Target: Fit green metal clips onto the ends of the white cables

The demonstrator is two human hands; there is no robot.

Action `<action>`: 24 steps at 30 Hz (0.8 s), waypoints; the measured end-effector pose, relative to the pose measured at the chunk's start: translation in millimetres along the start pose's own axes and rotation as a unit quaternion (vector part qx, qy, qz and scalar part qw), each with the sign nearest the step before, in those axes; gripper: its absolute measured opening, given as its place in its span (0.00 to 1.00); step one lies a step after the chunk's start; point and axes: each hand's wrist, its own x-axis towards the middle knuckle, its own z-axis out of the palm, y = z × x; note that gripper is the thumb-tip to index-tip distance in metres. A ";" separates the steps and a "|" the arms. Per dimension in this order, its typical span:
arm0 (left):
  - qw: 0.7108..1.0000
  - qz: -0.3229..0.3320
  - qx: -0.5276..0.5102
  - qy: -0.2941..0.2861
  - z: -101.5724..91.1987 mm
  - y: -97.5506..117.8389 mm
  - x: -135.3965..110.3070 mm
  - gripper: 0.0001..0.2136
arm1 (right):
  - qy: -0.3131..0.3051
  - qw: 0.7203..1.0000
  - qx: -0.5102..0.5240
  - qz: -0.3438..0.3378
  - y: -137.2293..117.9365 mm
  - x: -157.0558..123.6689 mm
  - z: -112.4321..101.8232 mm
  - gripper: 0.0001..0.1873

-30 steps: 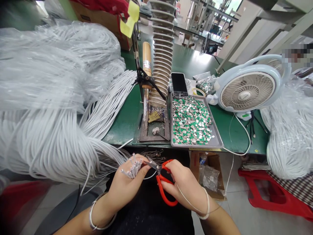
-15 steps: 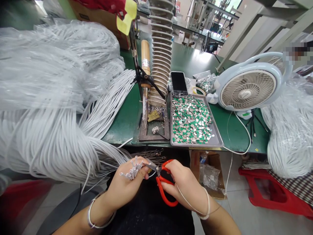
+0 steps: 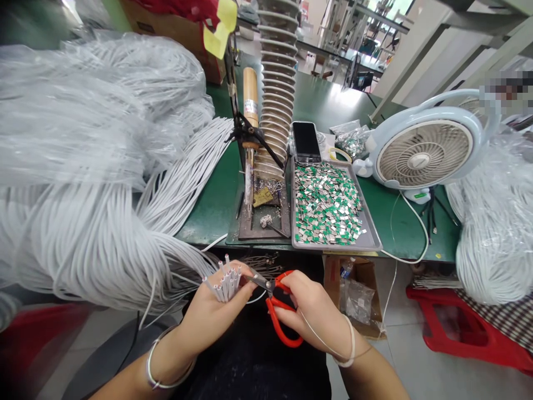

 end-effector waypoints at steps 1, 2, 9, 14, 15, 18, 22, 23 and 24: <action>1.000 0.012 0.014 0.003 0.7 -0.3 -0.3 0.04 | 0.002 1.000 0.000 -0.002 -0.3 -0.1 0.0 0.05; 0.999 0.026 0.028 0.009 1.2 -0.2 -0.6 0.05 | 0.005 1.000 0.000 -0.005 -0.7 -0.3 0.0 0.05; 0.993 0.087 0.085 0.004 2.4 0.6 -2.6 0.09 | 0.005 1.000 -0.009 -0.008 -1.3 -1.6 -0.3 0.04; 0.993 0.088 0.074 -0.018 -1.6 1.5 -2.3 0.09 | -0.004 1.000 -0.005 -0.001 0.4 -4.0 -0.2 0.05; 0.994 0.079 0.064 -0.028 -3.0 2.5 -1.3 0.09 | -0.004 1.000 -0.005 0.000 0.7 -4.5 -0.3 0.05; 0.997 0.013 -0.009 -0.074 -8.0 7.3 3.1 0.10 | -0.007 1.000 -0.006 -0.008 1.4 -6.2 -1.3 0.06; 0.980 -0.088 -0.117 -0.134 -12.1 10.2 7.6 0.08 | -0.014 1.000 -0.008 -0.023 1.5 -6.0 -3.0 0.07; 0.979 -0.091 -0.124 -0.132 -12.0 9.2 7.6 0.08 | -0.015 1.000 -0.007 -0.022 1.5 -5.4 -3.1 0.06; 0.981 -0.087 -0.122 -0.124 -11.3 7.7 7.2 0.08 | -0.014 1.000 -0.006 -0.019 1.7 -4.6 -3.0 0.06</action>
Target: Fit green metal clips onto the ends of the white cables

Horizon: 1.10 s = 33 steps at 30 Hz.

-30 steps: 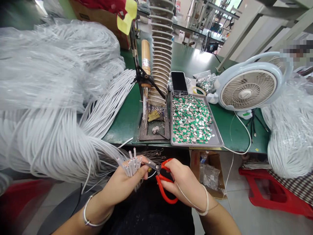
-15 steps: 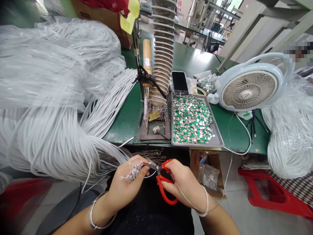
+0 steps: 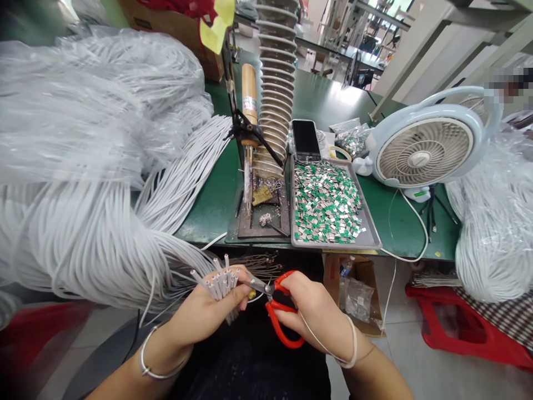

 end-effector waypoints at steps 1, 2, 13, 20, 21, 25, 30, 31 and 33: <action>1.000 0.008 0.009 0.012 0.7 -2.3 -0.2 0.07 | 0.001 1.000 0.001 0.004 0.3 0.8 0.3 0.06; 0.999 0.018 0.020 0.027 1.7 -4.9 -0.4 0.06 | 0.002 1.000 0.002 0.008 0.7 1.6 0.9 0.06; 0.975 0.103 0.137 0.138 10.4 -7.2 -2.7 0.05 | 0.006 1.000 0.020 0.017 -0.3 3.7 3.4 0.04; 0.962 0.139 0.192 0.136 13.0 -8.5 -5.1 0.09 | 0.013 1.000 0.008 0.016 1.3 1.3 4.3 0.05; 0.961 0.141 0.197 0.132 12.9 -8.9 -5.6 0.10 | 0.015 1.000 0.005 0.015 1.3 1.1 4.5 0.05; 0.968 0.128 0.182 0.116 11.9 -9.3 -6.7 0.10 | 0.013 1.000 -0.003 0.012 2.6 -0.8 5.8 0.06; 0.999 -0.005 0.009 0.032 4.5 -4.1 -3.7 0.07 | 0.014 1.000 -0.015 -0.008 3.6 -2.5 6.0 0.07; 0.999 -0.033 -0.022 0.000 2.2 -2.7 -2.9 0.07 | 0.010 1.000 -0.014 -0.012 3.2 -2.3 5.4 0.08; 0.996 -0.065 -0.057 -0.037 -1.9 -0.4 -1.9 0.08 | 0.002 1.000 -0.011 -0.014 2.2 -1.3 4.0 0.08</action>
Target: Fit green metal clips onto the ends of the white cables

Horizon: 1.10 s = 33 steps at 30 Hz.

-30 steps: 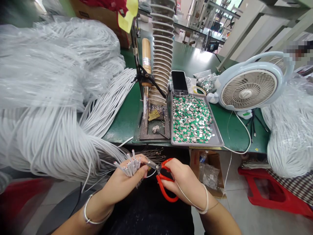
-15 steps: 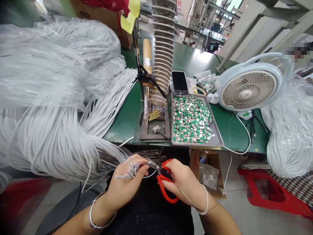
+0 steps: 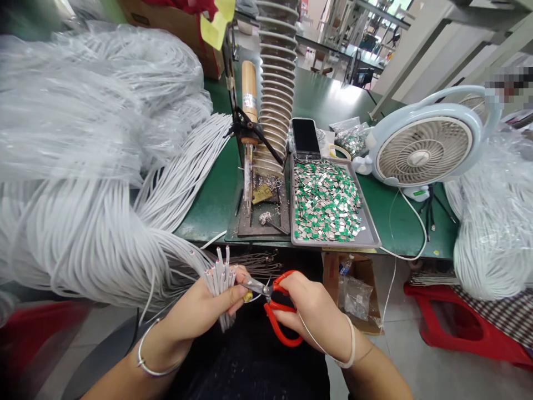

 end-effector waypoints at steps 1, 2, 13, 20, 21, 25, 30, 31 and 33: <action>1.000 -0.007 -0.004 -0.001 -1.3 1.0 0.0 0.08 | -0.002 1.000 0.001 0.001 -0.3 0.6 -0.6 0.08; 1.000 -0.013 -0.002 0.007 -2.0 1.8 -0.2 0.08 | -0.002 1.000 0.001 0.002 -0.3 1.3 -0.9 0.08; 0.989 0.046 0.037 0.139 8.4 -3.5 -0.9 0.04 | 0.016 1.000 0.011 0.008 0.3 4.8 0.7 0.05; 0.974 0.107 0.102 0.173 14.3 -8.7 -2.3 0.05 | 0.022 1.000 0.007 0.003 -0.8 4.2 0.0 0.05; 0.973 0.113 0.108 0.172 14.4 -8.1 -2.2 0.05 | 0.022 1.000 0.006 0.002 -0.4 4.1 0.0 0.05; 0.980 0.095 0.076 0.156 12.9 -3.1 -1.6 0.05 | 0.019 1.000 0.005 -0.004 1.6 3.5 -1.0 0.05; 0.995 0.004 -0.047 0.091 7.0 0.9 -1.9 0.06 | 0.006 1.000 0.001 -0.018 2.0 2.4 -3.0 0.07; 0.994 -0.012 -0.078 0.074 5.4 0.7 -1.9 0.07 | 0.004 1.000 -0.001 -0.024 2.2 2.3 -3.0 0.06; 0.987 -0.040 -0.151 0.049 2.7 0.0 -1.5 0.10 | -0.003 0.999 -0.007 -0.036 3.3 2.3 -2.8 0.05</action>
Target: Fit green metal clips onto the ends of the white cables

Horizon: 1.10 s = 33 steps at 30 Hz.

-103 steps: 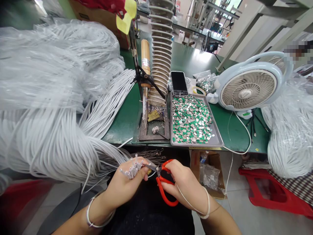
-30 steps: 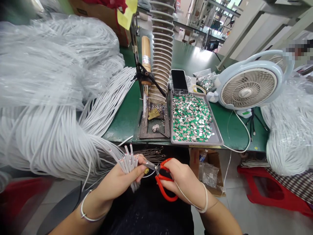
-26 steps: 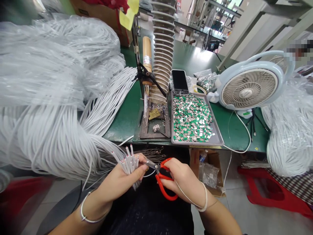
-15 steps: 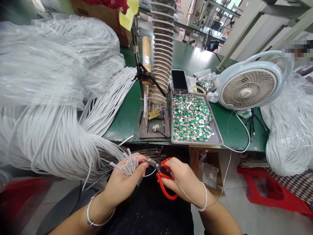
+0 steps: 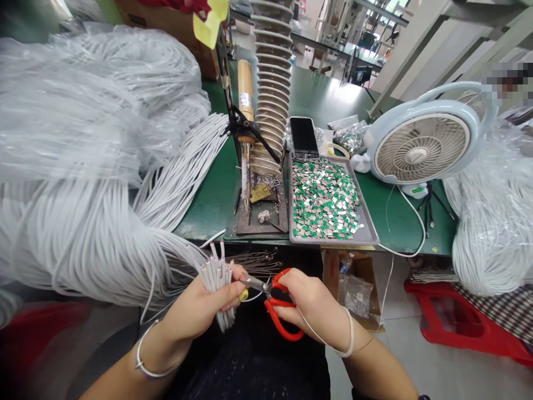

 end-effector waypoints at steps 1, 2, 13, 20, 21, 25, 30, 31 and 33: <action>0.999 -0.016 -0.035 -0.007 -1.1 0.2 0.5 0.11 | -0.003 1.000 -0.005 -0.006 0.8 0.1 0.0 0.05; 0.997 -0.031 -0.067 -0.013 -1.9 0.5 0.9 0.12 | -0.007 1.000 -0.012 -0.012 1.6 0.2 -0.2 0.05; 0.975 -0.115 -0.170 -0.085 -6.3 -0.2 3.0 0.12 | 0.016 0.994 -0.045 -0.103 7.5 5.1 -9.2 0.09; 0.986 -0.058 -0.155 -0.036 5.4 -9.7 -0.2 0.16 | 0.064 0.985 0.160 0.012 9.8 0.7 18.3 0.12; 0.986 -0.046 -0.155 -0.027 7.8 -11.3 -0.4 0.16 | 0.072 0.976 0.204 0.033 8.4 -0.2 23.2 0.13; 0.990 0.009 -0.143 0.002 16.2 -16.9 -0.4 0.16 | 0.081 0.906 0.397 0.122 1.8 -3.3 46.7 0.19; 0.994 0.049 -0.096 0.026 22.5 -28.4 -3.2 0.15 | 0.115 0.846 0.495 0.163 -1.9 -5.1 74.8 0.25; 0.994 0.052 -0.090 0.025 23.1 -32.2 -4.4 0.15 | 0.144 0.842 0.494 0.160 -1.8 -5.8 75.8 0.24; 0.996 0.047 -0.069 0.012 23.4 -39.2 -6.4 0.16 | 0.264 0.830 0.458 0.176 -1.0 -8.9 71.8 0.20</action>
